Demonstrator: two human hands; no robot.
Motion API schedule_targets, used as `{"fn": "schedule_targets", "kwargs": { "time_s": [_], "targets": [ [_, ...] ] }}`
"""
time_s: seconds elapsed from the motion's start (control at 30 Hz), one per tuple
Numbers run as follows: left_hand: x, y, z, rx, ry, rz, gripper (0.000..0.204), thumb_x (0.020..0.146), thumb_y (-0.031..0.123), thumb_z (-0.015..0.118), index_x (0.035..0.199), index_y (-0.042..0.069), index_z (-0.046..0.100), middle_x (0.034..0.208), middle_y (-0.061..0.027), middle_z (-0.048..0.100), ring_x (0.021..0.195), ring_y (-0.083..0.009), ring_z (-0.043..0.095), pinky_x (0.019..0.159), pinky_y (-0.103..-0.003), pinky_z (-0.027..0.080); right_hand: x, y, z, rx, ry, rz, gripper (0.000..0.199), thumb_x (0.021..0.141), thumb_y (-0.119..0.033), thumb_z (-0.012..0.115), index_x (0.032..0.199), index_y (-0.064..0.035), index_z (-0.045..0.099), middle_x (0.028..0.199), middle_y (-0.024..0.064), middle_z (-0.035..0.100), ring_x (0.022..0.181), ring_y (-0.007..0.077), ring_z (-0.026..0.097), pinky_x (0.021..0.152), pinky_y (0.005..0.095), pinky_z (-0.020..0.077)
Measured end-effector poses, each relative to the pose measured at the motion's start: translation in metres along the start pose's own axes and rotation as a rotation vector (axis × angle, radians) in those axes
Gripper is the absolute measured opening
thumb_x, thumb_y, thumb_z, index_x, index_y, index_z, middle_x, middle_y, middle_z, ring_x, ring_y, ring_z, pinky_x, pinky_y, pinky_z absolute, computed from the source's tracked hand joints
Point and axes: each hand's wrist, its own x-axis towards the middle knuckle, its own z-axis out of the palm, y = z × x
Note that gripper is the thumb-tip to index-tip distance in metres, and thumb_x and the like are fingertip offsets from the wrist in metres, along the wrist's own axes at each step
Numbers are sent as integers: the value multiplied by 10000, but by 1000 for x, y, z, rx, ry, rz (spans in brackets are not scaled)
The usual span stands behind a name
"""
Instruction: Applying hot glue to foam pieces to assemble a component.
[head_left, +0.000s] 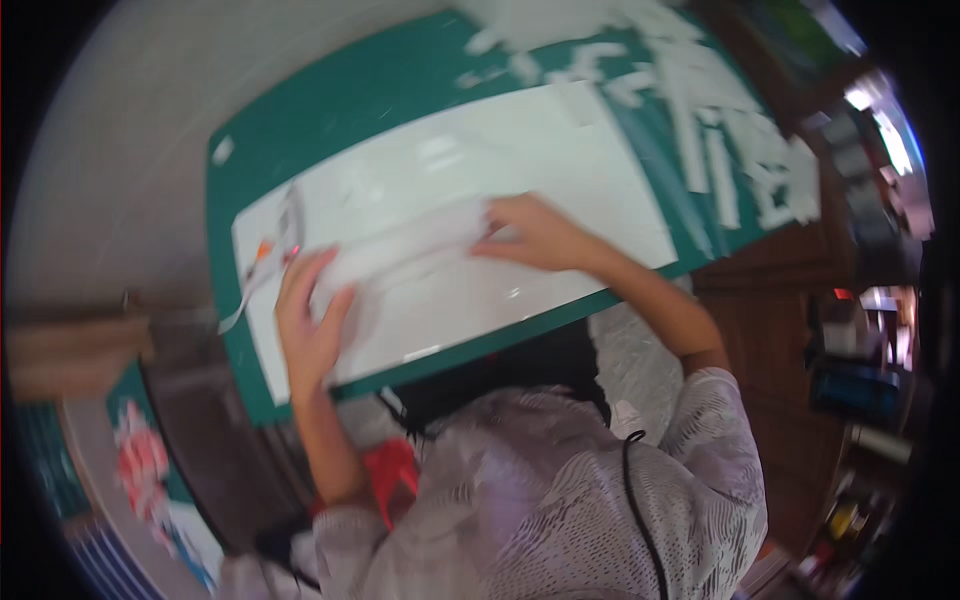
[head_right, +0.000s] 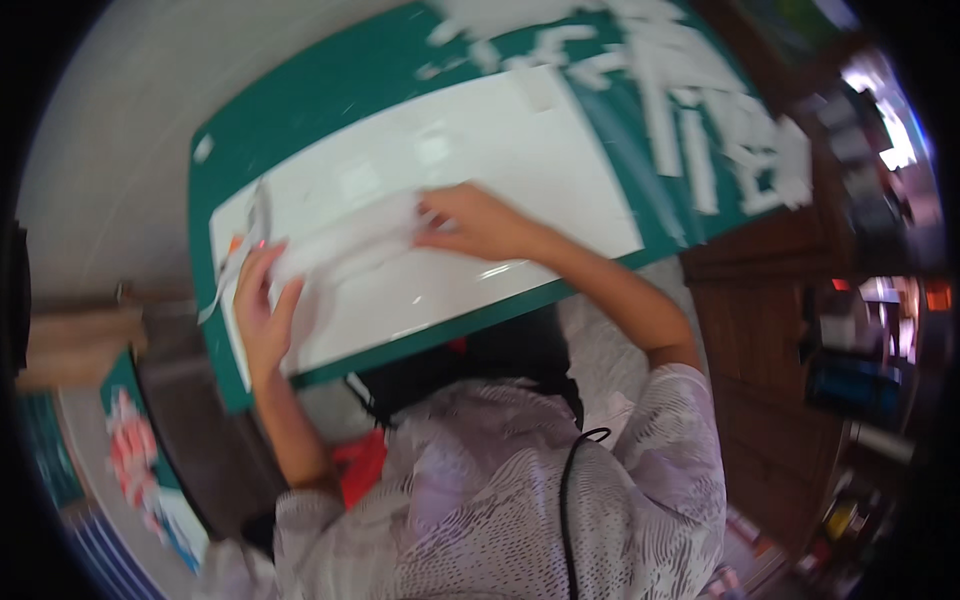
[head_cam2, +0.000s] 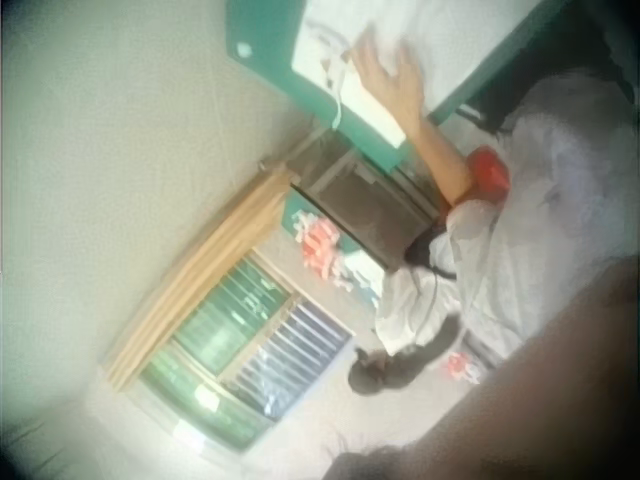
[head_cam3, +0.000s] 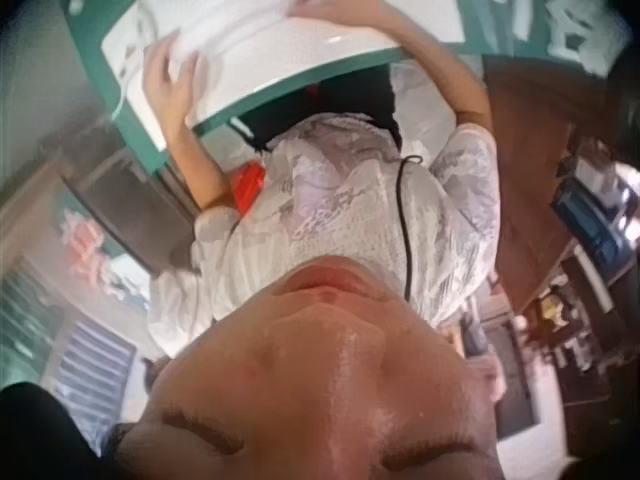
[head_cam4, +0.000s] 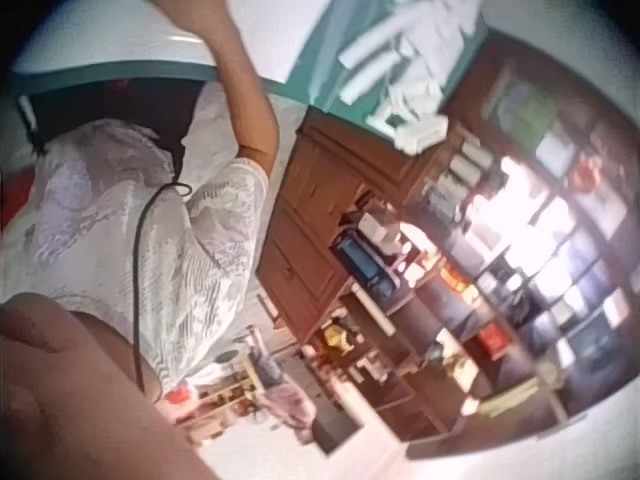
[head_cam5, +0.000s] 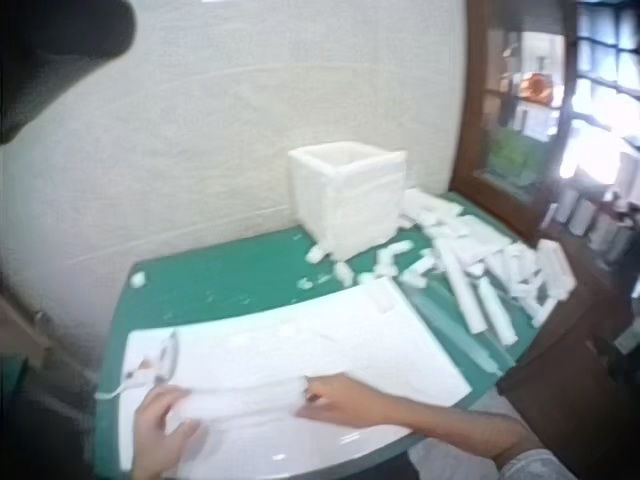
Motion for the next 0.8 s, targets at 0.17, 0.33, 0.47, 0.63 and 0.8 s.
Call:
{"fn": "schedule_targets", "kwargs": {
  "time_s": [0.17,0.33,0.47,0.63,0.8],
  "targets": [
    [-23,-44,-7,91,-30,42,400,854,37,638,1235,-49,554,1255,-150,545,1223,-266,483,1077,-366,337,11,19,28,133,-13,-189,307,861,-229,684,990,26,575,972,206,644,887,326,661,783,398,532],
    [-24,-34,-3,15,-103,17,398,882,36,604,1260,-62,525,1285,-147,496,1168,-263,492,1051,-371,353,6,15,34,224,33,-161,303,803,-189,693,987,20,571,973,190,661,846,331,679,734,374,535],
    [-19,-31,-4,36,-71,60,394,882,18,592,1261,-63,522,1269,-141,497,1171,-250,488,1055,-361,347,3,5,26,159,48,-185,314,807,-191,695,1012,15,577,1001,192,665,860,330,683,742,367,541],
    [-14,-27,-4,-181,119,41,418,892,11,575,1299,-57,509,1315,-154,523,1220,-242,489,1073,-346,331,-25,0,-8,203,183,39,377,841,-235,709,1099,5,575,988,166,666,902,277,675,777,347,538],
    [-33,-36,-20,-248,238,-52,431,884,16,572,1300,-79,508,1361,-187,509,1259,-247,478,1085,-362,326,-50,9,-50,74,398,195,374,841,-258,727,1070,4,589,899,124,636,754,174,619,676,284,519]
  ]
}}
